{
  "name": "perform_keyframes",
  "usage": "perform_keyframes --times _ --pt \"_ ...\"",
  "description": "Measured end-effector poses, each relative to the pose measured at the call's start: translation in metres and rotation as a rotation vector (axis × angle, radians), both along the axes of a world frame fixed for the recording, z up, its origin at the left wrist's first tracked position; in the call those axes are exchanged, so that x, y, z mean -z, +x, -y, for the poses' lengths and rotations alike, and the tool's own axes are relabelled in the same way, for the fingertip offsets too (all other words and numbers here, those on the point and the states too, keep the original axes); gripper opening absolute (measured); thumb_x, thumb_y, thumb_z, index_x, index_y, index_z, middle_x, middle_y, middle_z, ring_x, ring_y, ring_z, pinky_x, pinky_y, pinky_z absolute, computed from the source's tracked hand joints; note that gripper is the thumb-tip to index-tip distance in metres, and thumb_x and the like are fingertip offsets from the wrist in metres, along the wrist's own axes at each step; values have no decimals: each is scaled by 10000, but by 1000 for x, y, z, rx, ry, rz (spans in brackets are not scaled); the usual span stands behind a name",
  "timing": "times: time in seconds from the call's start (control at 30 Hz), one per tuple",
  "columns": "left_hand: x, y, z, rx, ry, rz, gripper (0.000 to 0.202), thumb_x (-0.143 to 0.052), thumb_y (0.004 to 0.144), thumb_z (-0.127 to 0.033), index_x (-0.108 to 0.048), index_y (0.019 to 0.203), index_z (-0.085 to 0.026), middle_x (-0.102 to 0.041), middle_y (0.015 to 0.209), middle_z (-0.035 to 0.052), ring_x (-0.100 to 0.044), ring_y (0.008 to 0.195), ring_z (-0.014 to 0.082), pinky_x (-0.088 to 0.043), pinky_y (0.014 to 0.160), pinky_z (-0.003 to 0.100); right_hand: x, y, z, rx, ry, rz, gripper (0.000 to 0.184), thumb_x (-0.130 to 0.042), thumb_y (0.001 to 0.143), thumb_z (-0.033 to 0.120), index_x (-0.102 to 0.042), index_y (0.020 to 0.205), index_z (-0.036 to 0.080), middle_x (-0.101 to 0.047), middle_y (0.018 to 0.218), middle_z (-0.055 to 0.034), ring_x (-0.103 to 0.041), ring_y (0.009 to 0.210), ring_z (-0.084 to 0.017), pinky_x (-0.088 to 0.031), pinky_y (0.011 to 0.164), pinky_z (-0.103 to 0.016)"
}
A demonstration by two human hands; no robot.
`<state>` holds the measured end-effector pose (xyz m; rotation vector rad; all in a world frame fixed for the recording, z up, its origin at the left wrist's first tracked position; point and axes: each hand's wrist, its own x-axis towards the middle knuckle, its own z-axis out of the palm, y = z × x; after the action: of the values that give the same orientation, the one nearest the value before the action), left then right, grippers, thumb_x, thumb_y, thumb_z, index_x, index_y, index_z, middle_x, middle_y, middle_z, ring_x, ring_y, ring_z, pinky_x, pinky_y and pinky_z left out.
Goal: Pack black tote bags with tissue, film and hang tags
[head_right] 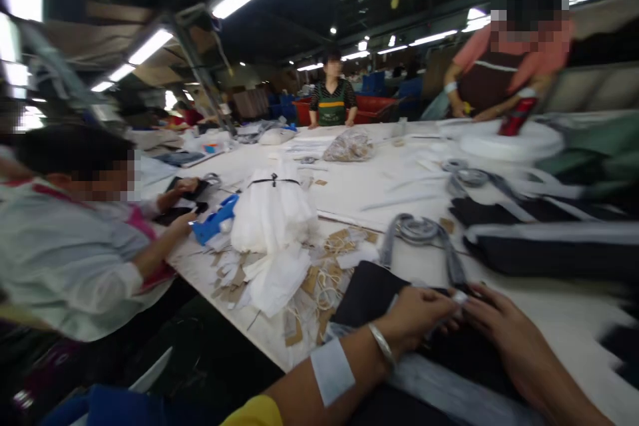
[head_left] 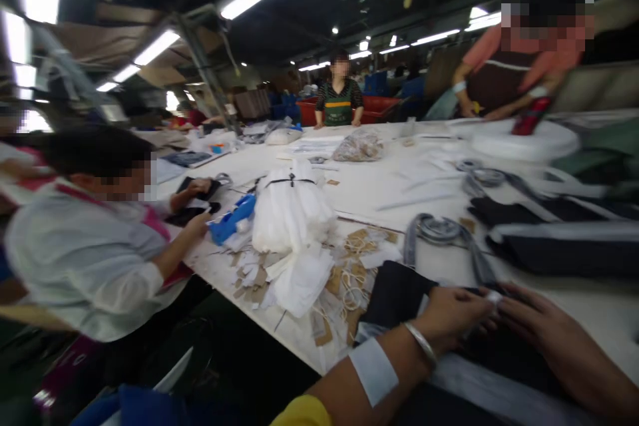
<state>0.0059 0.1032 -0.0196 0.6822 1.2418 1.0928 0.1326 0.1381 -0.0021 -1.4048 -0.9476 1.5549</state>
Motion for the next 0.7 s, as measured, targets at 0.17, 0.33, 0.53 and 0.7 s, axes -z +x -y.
perform_keyframes --times 0.17,0.33,0.53,0.7 --pt "-1 -2 -2 68 145 -61 259 -681 789 -370 -666 729 -119 -668 688 49 -568 541 83 -425 484 173 -4 -6 5 31 -4 -73 417 -763 713 159 -597 1094 198 -733 860 -54 -696 704 -154 -576 588 -190" --pt "1 -3 4 134 188 -136 251 -609 843 -379 -655 825 -134 -675 746 51 -583 569 90 -427 492 175 -4 -5 1 46 -23 -109 298 -706 798 149 -594 1074 161 -725 809 -48 -681 637 -136 -565 559 -191" --pt "-2 -1 2 243 243 -319 329 -449 916 -397 -670 889 -154 -681 717 46 -607 566 122 -474 542 221 -9 24 11 -170 40 59 412 -562 934 234 -506 1336 167 -743 874 -77 -721 763 -168 -594 670 -251" --pt "-21 -1 7 354 417 -585 247 -566 828 -289 -719 988 -180 -737 828 69 -678 743 219 -519 746 330 -5 46 24 -264 351 295 279 -629 848 166 -680 1122 176 -746 889 -43 -715 775 -165 -568 630 -215"
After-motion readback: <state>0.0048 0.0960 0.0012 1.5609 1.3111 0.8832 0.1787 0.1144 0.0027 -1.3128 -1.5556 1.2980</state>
